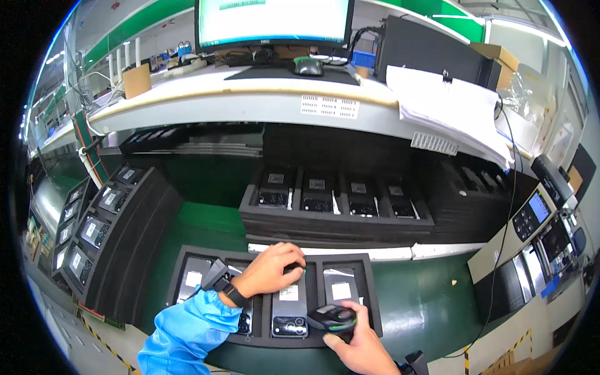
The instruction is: The operator uses a handheld barcode scanner to scan smartphones arranged in trays and then stacks the trays on the production bench.
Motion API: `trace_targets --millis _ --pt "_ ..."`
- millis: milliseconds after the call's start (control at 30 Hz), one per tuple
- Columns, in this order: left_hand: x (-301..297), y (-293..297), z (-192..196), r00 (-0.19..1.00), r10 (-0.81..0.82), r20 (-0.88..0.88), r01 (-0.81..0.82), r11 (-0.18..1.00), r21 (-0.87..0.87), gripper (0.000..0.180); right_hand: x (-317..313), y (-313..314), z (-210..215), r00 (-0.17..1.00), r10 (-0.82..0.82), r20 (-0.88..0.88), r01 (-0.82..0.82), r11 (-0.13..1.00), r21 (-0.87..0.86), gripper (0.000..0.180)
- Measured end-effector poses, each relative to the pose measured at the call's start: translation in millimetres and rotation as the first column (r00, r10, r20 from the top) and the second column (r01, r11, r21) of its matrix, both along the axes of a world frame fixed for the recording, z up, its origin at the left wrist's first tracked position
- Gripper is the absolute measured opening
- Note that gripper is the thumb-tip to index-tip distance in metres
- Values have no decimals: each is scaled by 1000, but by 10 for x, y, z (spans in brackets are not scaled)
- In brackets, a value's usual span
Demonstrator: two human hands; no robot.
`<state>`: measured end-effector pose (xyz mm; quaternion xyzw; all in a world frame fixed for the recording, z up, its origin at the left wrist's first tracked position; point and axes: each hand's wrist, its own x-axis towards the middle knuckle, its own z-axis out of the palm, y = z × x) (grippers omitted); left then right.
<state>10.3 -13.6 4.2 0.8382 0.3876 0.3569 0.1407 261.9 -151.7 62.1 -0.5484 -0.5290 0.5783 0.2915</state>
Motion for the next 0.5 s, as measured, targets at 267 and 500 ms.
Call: trace_targets --millis 267,500 --pt "7 -55 15 984 -4 -179 -16 994 -110 25 1010 205 -298 809 -491 323 283 808 517 67" --pt "69 -101 15 965 58 -254 -91 988 -122 28 1591 242 -670 580 -661 475 379 736 561 65"
